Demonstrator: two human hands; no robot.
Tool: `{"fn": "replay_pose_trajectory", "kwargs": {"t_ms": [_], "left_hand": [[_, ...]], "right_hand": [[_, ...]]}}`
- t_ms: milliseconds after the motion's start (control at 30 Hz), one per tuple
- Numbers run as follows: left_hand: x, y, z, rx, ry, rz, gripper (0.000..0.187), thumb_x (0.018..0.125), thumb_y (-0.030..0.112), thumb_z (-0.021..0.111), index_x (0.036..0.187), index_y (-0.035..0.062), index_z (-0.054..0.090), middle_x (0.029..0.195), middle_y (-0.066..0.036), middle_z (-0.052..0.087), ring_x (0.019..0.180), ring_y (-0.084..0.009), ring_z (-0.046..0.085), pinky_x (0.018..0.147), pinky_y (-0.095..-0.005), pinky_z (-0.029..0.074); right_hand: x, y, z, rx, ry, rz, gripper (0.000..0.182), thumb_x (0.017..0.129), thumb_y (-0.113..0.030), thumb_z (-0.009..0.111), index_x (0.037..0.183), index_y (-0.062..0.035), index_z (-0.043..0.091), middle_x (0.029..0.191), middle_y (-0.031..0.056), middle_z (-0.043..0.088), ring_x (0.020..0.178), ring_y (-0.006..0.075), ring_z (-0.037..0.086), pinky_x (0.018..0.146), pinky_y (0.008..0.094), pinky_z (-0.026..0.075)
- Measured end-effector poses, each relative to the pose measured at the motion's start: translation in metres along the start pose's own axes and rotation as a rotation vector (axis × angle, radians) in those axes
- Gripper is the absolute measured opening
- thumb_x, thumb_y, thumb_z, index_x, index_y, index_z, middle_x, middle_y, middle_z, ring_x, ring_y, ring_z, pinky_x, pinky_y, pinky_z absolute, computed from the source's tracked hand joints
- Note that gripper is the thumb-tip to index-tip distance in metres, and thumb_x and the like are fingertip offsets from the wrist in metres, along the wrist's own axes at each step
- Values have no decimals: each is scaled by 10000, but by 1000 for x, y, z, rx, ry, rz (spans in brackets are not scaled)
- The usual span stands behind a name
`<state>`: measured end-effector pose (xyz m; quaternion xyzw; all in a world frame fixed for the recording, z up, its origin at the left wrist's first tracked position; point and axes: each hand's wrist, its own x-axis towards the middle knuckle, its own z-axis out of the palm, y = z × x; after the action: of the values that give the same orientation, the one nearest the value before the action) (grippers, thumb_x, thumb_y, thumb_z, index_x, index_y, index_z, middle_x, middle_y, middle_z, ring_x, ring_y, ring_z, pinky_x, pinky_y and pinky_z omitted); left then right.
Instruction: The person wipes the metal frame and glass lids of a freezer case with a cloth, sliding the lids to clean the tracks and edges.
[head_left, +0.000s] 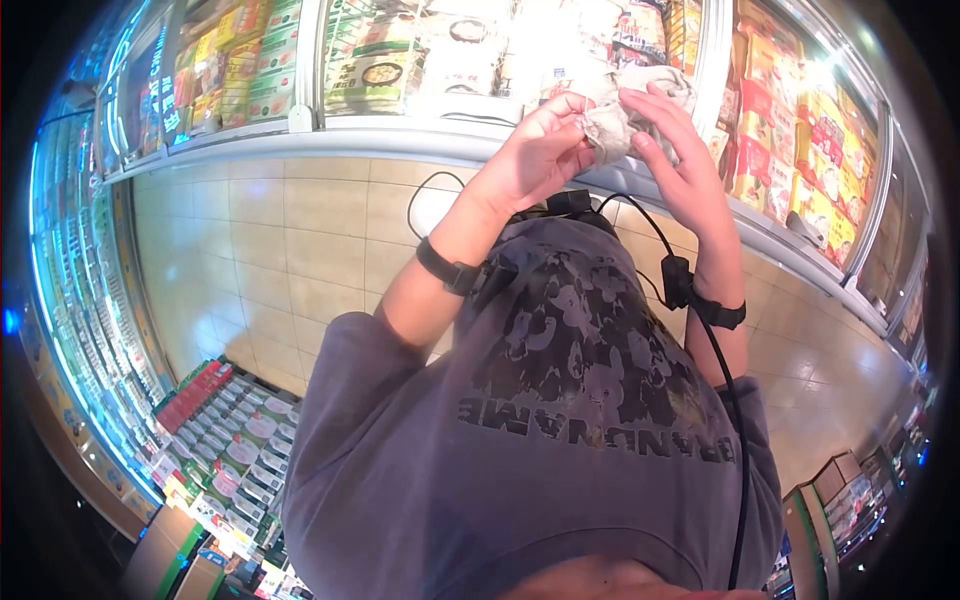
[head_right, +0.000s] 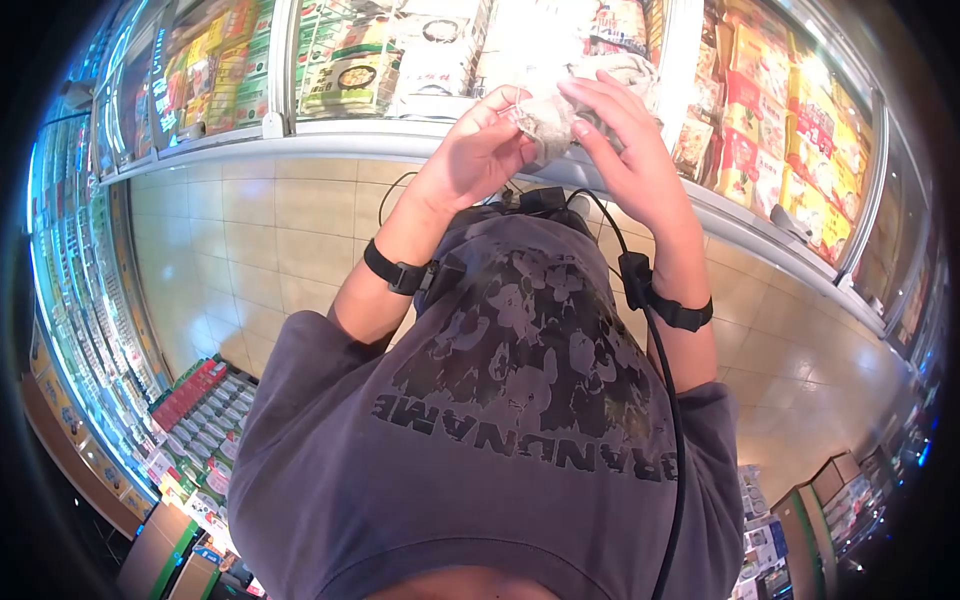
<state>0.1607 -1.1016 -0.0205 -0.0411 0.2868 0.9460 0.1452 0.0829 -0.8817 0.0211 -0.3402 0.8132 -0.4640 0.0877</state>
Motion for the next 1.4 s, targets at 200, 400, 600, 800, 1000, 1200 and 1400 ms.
{"fn": "replay_pose_trajectory", "kwargs": {"t_ms": [200, 400, 600, 800, 1000, 1200, 1400], "left_hand": [[-4, 6, -21, 188, 10, -55, 225, 1111, 77, 506, 1332, 55, 548, 1196, -38, 661, 972, -126, 646, 871, -275, 539], [2, -24, -12, 965, -118, 203, 317, 1046, 46, 569, 1363, 43, 564, 1366, -161, 591, 1179, -261, 600, 1021, -377, 476], [13, -54, 25, 1380, -282, 650, 745, 822, 22, 690, 1538, 130, 517, 1565, -202, 444, 1417, -411, 439, 1198, -522, 311], [32, -87, 39, 1679, -161, 721, 700, 833, 37, 726, 1501, 176, 568, 1516, -81, 518, 1433, -320, 443, 1161, -515, 314], [40, -89, 80, 1754, -172, 604, 564, 902, 49, 703, 1449, 165, 629, 1503, -81, 560, 1387, -335, 488, 1144, -504, 330], [41, -95, 64, 1639, 27, 502, 322, 965, 74, 669, 1278, 123, 730, 1422, -120, 651, 1320, -329, 566, 1146, -480, 353], [39, -101, 28, 1801, -29, 431, 346, 966, 101, 687, 1307, 150, 717, 1464, -118, 607, 1321, -351, 545, 1152, -496, 345]], "right_hand": [[12, -33, -2, -54, -159, 200, 275, 1045, -180, 682, 1276, -38, 727, 1106, 92, 718, 1067, 227, 663, 890, 324, 536], [-32, -41, -11, 268, 23, 425, 132, 1052, -93, 686, 1129, 14, 694, 1037, 26, 658, 1002, 109, 607, 896, 283, 497], [-63, -65, -25, 308, 71, 218, 83, 1023, -10, 679, 1105, 2, 676, 1116, 53, 616, 1137, 174, 583, 1027, 353, 469], [-89, -32, -60, 524, 499, 83, 193, 1124, -99, 520, 1264, -14, 622, 1363, 191, 673, 1268, 283, 652, 1087, 401, 499], [-138, 5, -191, 652, 1015, 271, 300, 1172, -246, 443, 1290, -26, 610, 1036, 112, 713, 994, 300, 747, 951, 429, 580], [-184, 2, -274, 346, 1053, -84, 229, 1120, -171, 556, 1260, -11, 639, 1098, 111, 695, 969, 221, 650, 1069, 468, 516], [-135, 82, -172, -104, 621, 294, 219, 1072, -164, 663, 1227, -23, 726, 1032, 75, 687, 943, 216, 662, 918, 357, 547]]}}
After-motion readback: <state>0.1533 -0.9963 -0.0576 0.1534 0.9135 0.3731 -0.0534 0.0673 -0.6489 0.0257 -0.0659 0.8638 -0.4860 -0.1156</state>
